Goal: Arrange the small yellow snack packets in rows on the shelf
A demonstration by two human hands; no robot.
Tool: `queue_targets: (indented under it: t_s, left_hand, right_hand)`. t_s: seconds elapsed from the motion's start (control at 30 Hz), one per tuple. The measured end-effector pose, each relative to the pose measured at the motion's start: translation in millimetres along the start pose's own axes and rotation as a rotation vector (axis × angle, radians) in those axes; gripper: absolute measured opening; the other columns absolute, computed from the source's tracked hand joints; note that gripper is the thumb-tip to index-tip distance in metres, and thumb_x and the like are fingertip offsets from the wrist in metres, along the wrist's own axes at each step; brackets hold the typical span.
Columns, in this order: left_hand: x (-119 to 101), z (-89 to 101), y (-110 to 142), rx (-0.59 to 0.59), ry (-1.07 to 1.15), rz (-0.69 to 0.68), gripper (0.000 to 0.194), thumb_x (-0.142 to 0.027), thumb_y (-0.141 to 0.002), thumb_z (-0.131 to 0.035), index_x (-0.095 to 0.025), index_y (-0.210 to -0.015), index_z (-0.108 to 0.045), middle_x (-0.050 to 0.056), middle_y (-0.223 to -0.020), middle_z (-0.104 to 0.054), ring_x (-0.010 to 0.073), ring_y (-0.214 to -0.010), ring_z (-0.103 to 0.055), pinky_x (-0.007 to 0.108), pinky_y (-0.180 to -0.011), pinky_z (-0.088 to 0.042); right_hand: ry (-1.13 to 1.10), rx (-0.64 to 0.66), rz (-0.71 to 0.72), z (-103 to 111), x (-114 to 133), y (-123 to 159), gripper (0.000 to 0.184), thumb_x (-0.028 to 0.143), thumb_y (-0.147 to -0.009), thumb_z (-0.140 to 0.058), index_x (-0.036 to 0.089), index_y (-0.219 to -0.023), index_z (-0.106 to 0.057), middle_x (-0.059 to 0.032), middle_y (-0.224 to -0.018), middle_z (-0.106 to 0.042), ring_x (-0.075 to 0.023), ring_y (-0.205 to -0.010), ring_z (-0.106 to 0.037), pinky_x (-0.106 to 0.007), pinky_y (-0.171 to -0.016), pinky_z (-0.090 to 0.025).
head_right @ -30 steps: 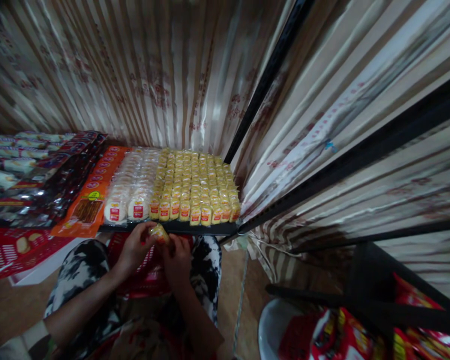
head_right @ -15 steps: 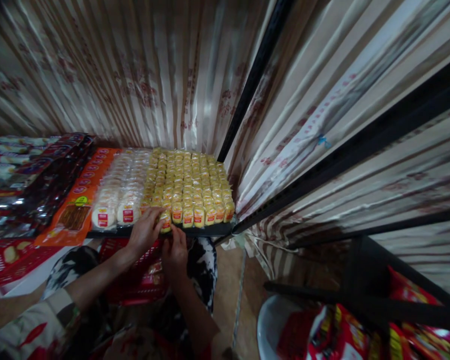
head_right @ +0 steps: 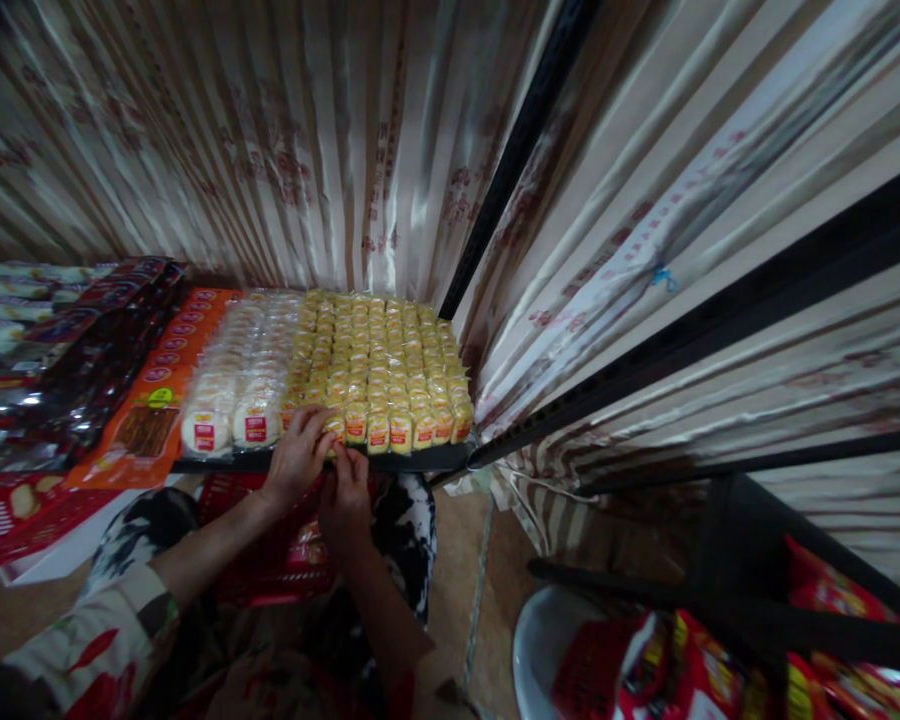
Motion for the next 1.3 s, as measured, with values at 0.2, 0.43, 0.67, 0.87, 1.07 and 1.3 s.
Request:
queue_targets:
  t_s: [0.2,0.43,0.67,0.87,1.07,1.3]
  left_hand:
    - [6.7,8.7,11.9,-0.113,0.049,0.007,0.026,-0.018,-0.084,-0.049,-0.017,-0.11,-0.052,0.008,-0.104,-0.047,0.0185,-0.1,-0.053,0.033,-0.085,-0.05]
    - [7.9,-11.8,27.9,0.01,0.022,-0.047,0.027,-0.014,-0.087,-0.04,-0.015,-0.111,-0.05,0.01,-0.104,-0.052,0.0176,-0.098,-0.055,0.033,-0.085,-0.052]
    - [9.2,-13.7,29.8,0.036,0.015,0.003,0.028,-0.013,-0.088,-0.037,-0.014,-0.113,-0.05,0.012,-0.107,-0.052,0.0184,-0.102,-0.054,0.036,-0.089,-0.05]
    - [9.0,-13.0,31.9,0.023,-0.023,0.001,0.032,-0.011,-0.086,-0.037,-0.015,-0.116,-0.049,0.011,-0.11,-0.052,0.0186,-0.107,-0.052,0.035,-0.092,-0.048]
    - [5.6,-16.4,30.4,0.039,-0.059,-0.037,0.039,-0.007,-0.082,-0.04,-0.012,-0.12,-0.047,0.012,-0.113,-0.053,0.0185,-0.112,-0.05,0.032,-0.096,-0.045]
    - [14.7,-18.0,40.3,0.093,-0.047,0.025,0.042,-0.011,-0.08,-0.045,-0.018,-0.122,-0.048,0.014,-0.124,-0.043,0.0181,-0.099,-0.055,0.03,-0.078,-0.053]
  right_hand:
    - [-0.032,0.01,0.024,-1.0,1.2,-2.1,0.048,0.009,-0.082,-0.039,0.016,-0.129,-0.046,-0.013,-0.11,-0.047,-0.0187,-0.103,-0.052,-0.034,-0.091,-0.048]
    - [-0.018,0.016,0.024,-3.5,-3.9,-4.7,0.048,0.01,-0.084,-0.038,0.018,-0.131,-0.044,-0.0128,-0.111,-0.047,-0.0183,-0.106,-0.051,-0.033,-0.092,-0.047]
    - [-0.006,0.012,-0.053,-0.4,-7.5,-5.2,0.045,0.011,-0.085,-0.037,0.018,-0.128,-0.048,-0.0129,-0.112,-0.049,-0.0191,-0.106,-0.052,-0.036,-0.093,-0.046]
    - [0.037,-0.043,-0.009,9.6,1.7,-10.9,0.047,0.014,-0.088,-0.032,0.015,-0.135,-0.038,-0.0155,-0.131,-0.042,-0.0218,-0.124,-0.04,-0.043,-0.102,-0.039]
    - [0.094,-0.018,0.055,3.5,3.0,-14.1,0.048,0.012,-0.089,-0.029,0.012,-0.137,-0.033,-0.0159,-0.138,-0.037,-0.0209,-0.131,-0.032,-0.045,-0.106,-0.035]
    - [0.072,0.011,0.077,10.2,14.9,-6.9,0.044,0.014,-0.089,-0.031,0.012,-0.132,-0.039,-0.0163,-0.135,-0.042,-0.022,-0.128,-0.036,-0.046,-0.103,-0.036]
Point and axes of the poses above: each hand's wrist, its own y-axis away from the middle knuckle, its own z-axis out of the back of the hand, x = y × z, the point moved 10 cm from there along -y, towards the middle knuckle
